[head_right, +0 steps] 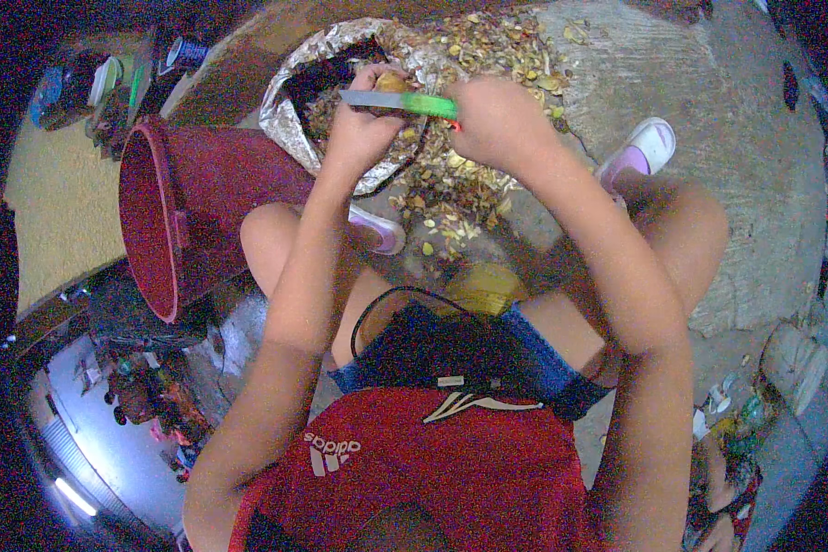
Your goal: The person takes potatoes from a sack, peels them using a peeler and a knife, and drops the peeled potatoes into a bucket of water.
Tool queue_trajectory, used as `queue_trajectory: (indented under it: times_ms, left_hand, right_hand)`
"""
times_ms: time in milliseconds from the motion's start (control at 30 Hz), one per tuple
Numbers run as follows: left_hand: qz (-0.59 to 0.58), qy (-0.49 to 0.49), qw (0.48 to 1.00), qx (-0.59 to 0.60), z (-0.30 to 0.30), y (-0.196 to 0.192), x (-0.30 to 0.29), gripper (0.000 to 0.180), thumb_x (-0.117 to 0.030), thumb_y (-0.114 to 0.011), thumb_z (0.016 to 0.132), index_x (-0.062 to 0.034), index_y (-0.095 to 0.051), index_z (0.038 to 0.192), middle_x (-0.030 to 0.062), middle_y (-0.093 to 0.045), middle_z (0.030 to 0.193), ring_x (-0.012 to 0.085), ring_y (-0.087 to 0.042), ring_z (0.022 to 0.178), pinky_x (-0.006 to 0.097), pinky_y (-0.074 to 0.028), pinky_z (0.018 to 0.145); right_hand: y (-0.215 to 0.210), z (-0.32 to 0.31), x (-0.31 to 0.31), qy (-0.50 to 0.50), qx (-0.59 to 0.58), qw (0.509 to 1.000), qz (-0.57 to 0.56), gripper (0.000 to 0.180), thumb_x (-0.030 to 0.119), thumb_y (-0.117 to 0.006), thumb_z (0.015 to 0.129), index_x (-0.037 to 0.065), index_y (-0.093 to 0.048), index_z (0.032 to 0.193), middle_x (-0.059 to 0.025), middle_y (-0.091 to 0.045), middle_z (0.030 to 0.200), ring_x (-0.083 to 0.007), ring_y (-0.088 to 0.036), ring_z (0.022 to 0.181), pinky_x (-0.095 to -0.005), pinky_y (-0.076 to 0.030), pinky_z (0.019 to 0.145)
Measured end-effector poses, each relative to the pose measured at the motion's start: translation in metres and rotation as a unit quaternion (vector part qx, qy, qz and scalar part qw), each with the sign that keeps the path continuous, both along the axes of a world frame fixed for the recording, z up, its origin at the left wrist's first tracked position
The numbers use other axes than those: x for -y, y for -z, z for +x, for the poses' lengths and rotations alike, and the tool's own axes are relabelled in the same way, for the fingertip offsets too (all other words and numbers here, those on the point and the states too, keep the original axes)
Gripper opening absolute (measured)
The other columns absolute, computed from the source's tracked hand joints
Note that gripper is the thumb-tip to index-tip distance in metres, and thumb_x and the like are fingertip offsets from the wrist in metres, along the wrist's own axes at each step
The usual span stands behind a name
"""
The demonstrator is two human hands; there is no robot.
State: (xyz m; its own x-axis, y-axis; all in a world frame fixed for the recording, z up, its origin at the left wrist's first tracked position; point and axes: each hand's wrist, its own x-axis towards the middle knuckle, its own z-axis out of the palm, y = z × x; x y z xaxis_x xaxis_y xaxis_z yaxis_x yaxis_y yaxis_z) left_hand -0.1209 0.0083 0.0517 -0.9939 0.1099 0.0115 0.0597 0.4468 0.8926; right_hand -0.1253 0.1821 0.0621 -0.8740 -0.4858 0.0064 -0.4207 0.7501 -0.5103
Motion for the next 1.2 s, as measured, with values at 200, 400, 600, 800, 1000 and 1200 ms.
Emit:
queue_trajectory:
  times_ms: [200, 400, 600, 800, 1000, 1200]
  left_hand:
    - [-0.052, -0.032, 0.996, -0.064, -0.004, 0.017, 0.005, 0.04, -0.008, -0.06, 0.063, 0.0032, -0.047, 0.099, 0.0161, -0.057, 0.082, 0.0232, -0.057, 0.076, 0.031, -0.044, 0.07]
    - [-0.131, -0.013, 0.988, -0.084, -0.006, 0.007, 0.005, 0.037, -0.009, -0.058, 0.064, 0.0037, -0.046, 0.096, 0.0172, -0.057, 0.08, 0.0278, -0.056, 0.075, 0.033, -0.044, 0.068]
    - [-0.098, -0.065, 0.987, -0.106, -0.002, 0.001, 0.01, 0.032, -0.006, -0.056, 0.067, -0.0036, -0.048, 0.098, 0.0066, -0.053, 0.086, 0.0152, -0.05, 0.079, 0.027, -0.04, 0.075]
    - [0.053, -0.06, 0.996, -0.041, 0.0, -0.018, 0.002, 0.042, -0.006, -0.061, 0.061, 0.0001, -0.045, 0.1, 0.0082, -0.05, 0.09, 0.0133, -0.048, 0.081, 0.026, -0.041, 0.072]
    - [0.014, -0.042, 0.999, 0.015, -0.003, -0.024, 0.004, 0.052, -0.014, -0.074, 0.057, -0.0011, -0.046, 0.098, 0.0031, -0.054, 0.078, 0.009, -0.05, 0.068, 0.022, -0.043, 0.064]
    - [0.035, -0.025, 0.998, 0.049, -0.001, -0.029, 0.004, 0.05, -0.019, -0.078, 0.056, -0.0026, -0.051, 0.095, 0.0022, -0.056, 0.084, 0.0089, -0.051, 0.073, 0.022, -0.043, 0.065]
  right_hand:
    - [-0.004, 0.008, 0.007, 0.029, 0.019, 0.999, 0.007, 0.018, 0.011, -0.053, 0.061, 0.002, -0.056, 0.076, -0.0182, -0.055, 0.066, -0.0346, -0.054, 0.065, -0.0424, -0.044, 0.062]
    - [0.012, 0.002, 0.009, 0.055, 0.004, 0.998, 0.016, 0.015, 0.012, -0.053, 0.062, 0.001, -0.057, 0.072, -0.0201, -0.055, 0.063, -0.0356, -0.054, 0.062, -0.0439, -0.044, 0.06]
    - [-0.009, -0.019, -0.009, 0.142, 0.091, 0.984, 0.05, 0.025, 0.018, -0.056, 0.06, -0.003, -0.058, 0.074, -0.0215, -0.058, 0.069, -0.0353, -0.058, 0.067, -0.0422, -0.047, 0.065]
    - [0.004, -0.013, -0.003, 0.065, 0.121, 0.99, -0.021, 0.025, 0.019, -0.056, 0.058, -0.003, -0.056, 0.071, -0.0214, -0.056, 0.064, -0.0331, -0.057, 0.061, -0.0403, -0.045, 0.061]
    - [0.005, -0.018, -0.005, 0.071, 0.159, 0.981, -0.081, 0.028, 0.023, -0.059, 0.056, -0.002, -0.056, 0.069, -0.019, -0.056, 0.061, -0.0299, -0.056, 0.058, -0.0381, -0.045, 0.058]
    - [-0.002, -0.015, -0.01, 0.087, 0.122, 0.988, -0.025, 0.027, 0.022, -0.056, 0.058, 0.0, -0.059, 0.072, -0.0222, -0.057, 0.067, -0.0357, -0.057, 0.065, -0.0416, -0.047, 0.064]
